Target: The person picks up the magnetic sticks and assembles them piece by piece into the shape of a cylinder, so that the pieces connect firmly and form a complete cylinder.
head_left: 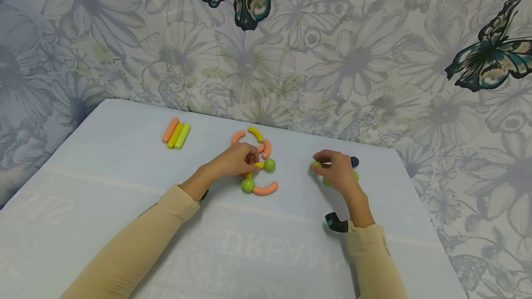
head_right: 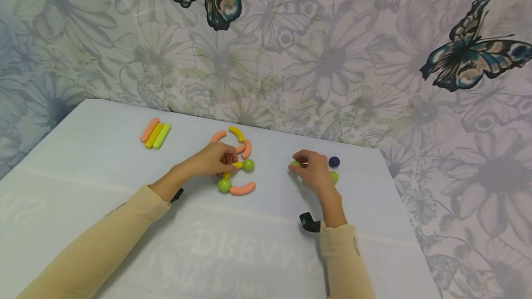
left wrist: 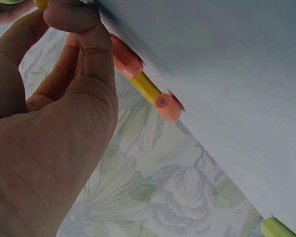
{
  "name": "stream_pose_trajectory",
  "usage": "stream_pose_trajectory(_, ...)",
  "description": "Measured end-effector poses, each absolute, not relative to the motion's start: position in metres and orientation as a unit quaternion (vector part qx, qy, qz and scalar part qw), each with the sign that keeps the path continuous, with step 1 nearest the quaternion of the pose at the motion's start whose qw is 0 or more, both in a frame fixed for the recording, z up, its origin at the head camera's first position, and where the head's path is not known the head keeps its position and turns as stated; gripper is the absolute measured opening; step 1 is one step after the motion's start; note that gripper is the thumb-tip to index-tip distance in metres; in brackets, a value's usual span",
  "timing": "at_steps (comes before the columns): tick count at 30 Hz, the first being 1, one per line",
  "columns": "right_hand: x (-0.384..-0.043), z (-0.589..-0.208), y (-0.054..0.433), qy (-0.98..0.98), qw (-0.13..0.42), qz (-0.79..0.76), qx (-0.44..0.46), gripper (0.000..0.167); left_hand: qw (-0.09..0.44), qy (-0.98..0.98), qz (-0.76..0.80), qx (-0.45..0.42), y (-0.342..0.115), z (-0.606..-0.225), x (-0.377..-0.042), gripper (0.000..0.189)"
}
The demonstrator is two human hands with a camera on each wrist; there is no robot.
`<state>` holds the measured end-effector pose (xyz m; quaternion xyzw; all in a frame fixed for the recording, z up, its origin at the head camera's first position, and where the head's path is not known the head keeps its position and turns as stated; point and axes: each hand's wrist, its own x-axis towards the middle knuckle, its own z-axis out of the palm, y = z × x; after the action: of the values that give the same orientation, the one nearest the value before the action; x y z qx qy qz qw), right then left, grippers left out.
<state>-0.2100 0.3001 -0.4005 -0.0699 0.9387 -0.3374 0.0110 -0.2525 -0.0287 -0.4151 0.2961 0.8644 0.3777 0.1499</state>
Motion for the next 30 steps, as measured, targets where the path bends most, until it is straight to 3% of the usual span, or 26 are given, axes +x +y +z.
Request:
stream_pose_trajectory(8,-0.202,-0.404,0.257,0.908,0.074,-0.386,-0.142,0.028,0.15,0.863,0.38,0.298,-0.027,-0.415,-0.253,0.01)
stream_pose_trajectory(16,-0.196,-0.407,0.236,0.891,0.102,-0.417,-0.146,0.052,0.159,0.86,0.383,0.299,-0.026,-0.414,-0.253,0.01)
stream_pose_trajectory(20,-0.194,-0.406,0.231,0.888,0.111,-0.418,-0.154,0.055,0.163,0.863,0.377,0.293,-0.027,-0.413,-0.253,0.012)
stream_pose_trajectory(26,-0.187,-0.4,0.223,0.928,0.099,-0.34,-0.115,0.05,0.181,0.861,0.385,0.279,-0.028,-0.414,-0.254,0.015)
stream_pose_trajectory(30,-0.181,-0.397,0.218,0.947,0.12,-0.289,-0.07,0.054,0.19,0.859,0.395,0.265,-0.028,-0.415,-0.254,0.019)
